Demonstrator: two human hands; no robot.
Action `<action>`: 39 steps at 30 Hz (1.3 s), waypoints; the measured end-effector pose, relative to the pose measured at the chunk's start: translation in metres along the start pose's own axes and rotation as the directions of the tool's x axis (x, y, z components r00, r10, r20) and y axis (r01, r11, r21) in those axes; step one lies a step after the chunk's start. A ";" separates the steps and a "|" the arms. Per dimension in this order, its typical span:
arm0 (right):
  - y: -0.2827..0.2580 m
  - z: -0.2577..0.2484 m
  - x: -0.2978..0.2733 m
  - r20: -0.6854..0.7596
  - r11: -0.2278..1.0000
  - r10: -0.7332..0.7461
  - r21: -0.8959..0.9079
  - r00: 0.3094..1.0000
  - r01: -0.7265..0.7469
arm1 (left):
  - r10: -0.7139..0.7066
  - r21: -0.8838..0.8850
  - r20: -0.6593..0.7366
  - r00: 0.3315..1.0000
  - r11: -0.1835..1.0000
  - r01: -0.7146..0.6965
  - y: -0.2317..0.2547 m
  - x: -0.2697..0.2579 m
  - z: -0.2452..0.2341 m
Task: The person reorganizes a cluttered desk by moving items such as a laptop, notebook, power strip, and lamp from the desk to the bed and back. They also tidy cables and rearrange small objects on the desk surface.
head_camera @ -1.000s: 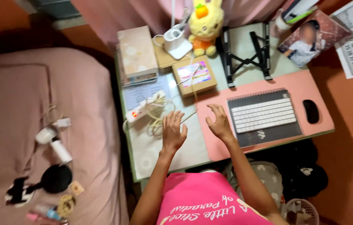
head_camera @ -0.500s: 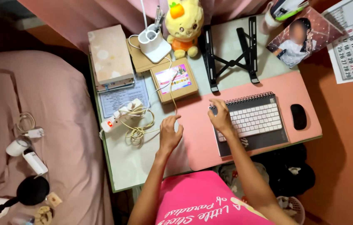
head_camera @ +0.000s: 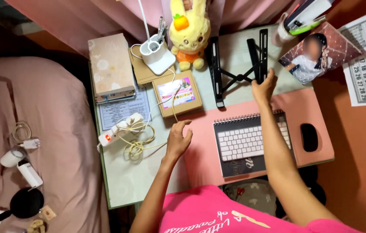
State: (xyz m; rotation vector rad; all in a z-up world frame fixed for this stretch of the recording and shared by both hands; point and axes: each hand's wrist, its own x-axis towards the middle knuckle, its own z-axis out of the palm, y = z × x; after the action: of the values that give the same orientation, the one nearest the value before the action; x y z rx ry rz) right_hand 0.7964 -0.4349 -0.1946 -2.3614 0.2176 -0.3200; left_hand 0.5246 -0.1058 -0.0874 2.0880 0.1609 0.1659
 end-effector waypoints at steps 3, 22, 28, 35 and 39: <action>0.014 0.003 0.019 0.024 0.998 -0.063 -0.030 0.998 0.064 | -0.030 0.000 -0.004 1.000 1.000 0.030 -0.002 0.001 0.002; -0.023 -0.014 0.047 -0.068 0.987 0.101 -0.116 0.993 -0.109 | -0.027 -0.004 -0.017 0.999 1.000 0.027 0.008 0.025 0.014; -0.039 -0.065 0.034 -0.123 0.985 0.170 0.058 0.978 -0.164 | -0.023 -0.073 -0.013 1.000 0.997 0.022 0.011 0.029 0.016; -0.063 -0.113 -0.029 -0.043 0.959 0.243 0.161 0.969 -0.233 | -0.189 -0.382 0.114 0.975 0.898 0.219 0.015 0.034 0.025; -0.101 -0.132 -0.066 0.042 0.928 0.194 0.315 0.980 -0.198 | -0.316 -0.407 0.217 0.923 0.830 0.380 0.023 0.030 0.019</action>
State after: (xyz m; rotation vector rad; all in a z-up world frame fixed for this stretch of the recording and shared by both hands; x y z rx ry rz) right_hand 0.7013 -0.4319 -0.0430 -2.0029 0.3665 -0.2266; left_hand 0.5585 -0.1278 -0.0755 1.5729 0.3807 -0.1593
